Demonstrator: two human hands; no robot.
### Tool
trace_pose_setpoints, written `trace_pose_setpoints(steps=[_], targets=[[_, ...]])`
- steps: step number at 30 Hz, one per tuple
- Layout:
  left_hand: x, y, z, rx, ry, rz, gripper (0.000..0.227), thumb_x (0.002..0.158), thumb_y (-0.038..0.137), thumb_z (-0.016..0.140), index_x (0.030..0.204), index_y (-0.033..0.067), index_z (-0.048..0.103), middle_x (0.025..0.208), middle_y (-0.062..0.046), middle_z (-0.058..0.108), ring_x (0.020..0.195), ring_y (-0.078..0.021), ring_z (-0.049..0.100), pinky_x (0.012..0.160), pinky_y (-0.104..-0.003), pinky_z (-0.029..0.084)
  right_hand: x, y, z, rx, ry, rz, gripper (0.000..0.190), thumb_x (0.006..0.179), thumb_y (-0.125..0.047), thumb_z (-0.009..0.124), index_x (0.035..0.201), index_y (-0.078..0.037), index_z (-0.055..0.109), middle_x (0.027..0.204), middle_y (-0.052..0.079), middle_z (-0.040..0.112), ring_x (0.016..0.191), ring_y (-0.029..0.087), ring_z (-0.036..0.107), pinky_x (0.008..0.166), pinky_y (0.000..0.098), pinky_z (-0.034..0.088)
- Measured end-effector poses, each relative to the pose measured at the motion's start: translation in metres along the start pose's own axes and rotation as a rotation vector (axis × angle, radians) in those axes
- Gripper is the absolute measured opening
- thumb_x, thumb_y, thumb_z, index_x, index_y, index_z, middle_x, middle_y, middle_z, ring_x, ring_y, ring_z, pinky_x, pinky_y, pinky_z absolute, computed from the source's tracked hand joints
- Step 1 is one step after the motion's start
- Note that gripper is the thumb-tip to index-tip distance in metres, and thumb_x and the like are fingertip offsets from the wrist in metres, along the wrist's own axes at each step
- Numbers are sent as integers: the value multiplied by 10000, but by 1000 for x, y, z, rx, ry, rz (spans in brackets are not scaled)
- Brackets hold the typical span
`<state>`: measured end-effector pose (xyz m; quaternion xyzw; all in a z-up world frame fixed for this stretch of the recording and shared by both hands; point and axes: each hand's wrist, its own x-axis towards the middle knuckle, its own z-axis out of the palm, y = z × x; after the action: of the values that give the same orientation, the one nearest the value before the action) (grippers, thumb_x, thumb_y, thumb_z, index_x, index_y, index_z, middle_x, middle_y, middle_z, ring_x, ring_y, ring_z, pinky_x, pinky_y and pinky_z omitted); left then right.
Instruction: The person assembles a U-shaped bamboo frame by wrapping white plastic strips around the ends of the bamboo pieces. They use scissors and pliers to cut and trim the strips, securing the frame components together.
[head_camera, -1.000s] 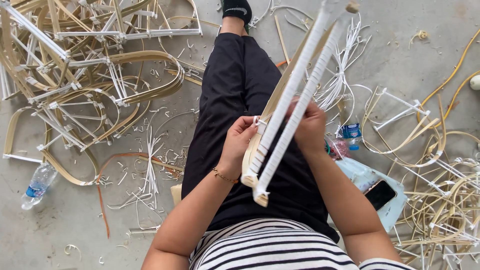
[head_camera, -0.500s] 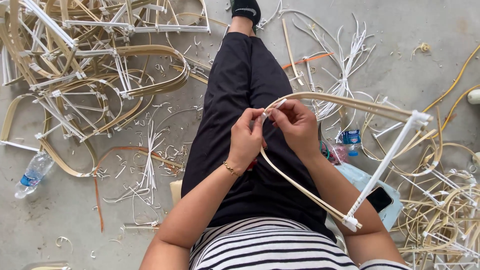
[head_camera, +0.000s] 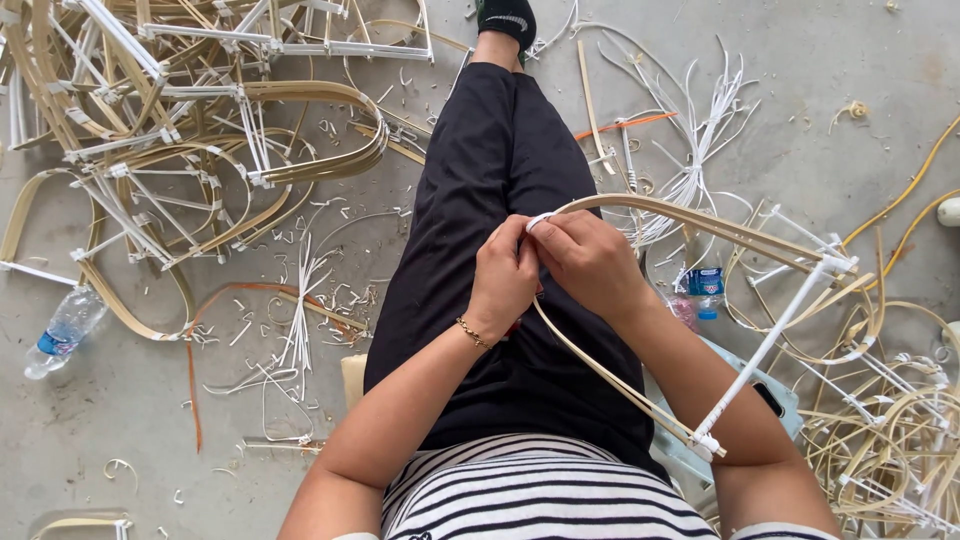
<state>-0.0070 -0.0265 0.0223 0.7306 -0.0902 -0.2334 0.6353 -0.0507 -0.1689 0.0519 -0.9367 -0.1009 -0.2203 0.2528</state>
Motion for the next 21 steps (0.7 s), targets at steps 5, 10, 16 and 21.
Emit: trace_pose_setpoints(steps=[5,10,16,21], targets=[[4,2,-6,-57,-16,-77,151,1008,65,540,1101,7,644,861,-56,683,487,-101,632,443,-259,524,-10,10,2,198,-61,210,192,891,-48,765,1078,-48,724,938,94,737,802,219,717,714,316,571],[4,1,-3,-38,-23,-82,136,1009,72,558,1086,4,647,814,-49,671,487,-102,628,442,-263,527,-17,18,7,616,13,523,122,972,-47,728,1092,-45,706,962,73,753,829,130,724,733,258,573],[3,-1,1,-5,-18,-46,118,1020,79,566,1052,3,651,813,-59,657,518,-106,639,459,-265,543,-6,13,3,240,-13,194,158,915,-32,760,1058,-51,695,955,95,732,853,234,726,731,324,575],[4,-7,1,-41,-36,-68,132,1006,62,538,1041,3,651,856,-46,677,521,-106,648,462,-265,556,0,5,-2,57,-95,9,206,870,-34,766,1068,-54,714,934,104,710,883,292,702,755,381,571]])
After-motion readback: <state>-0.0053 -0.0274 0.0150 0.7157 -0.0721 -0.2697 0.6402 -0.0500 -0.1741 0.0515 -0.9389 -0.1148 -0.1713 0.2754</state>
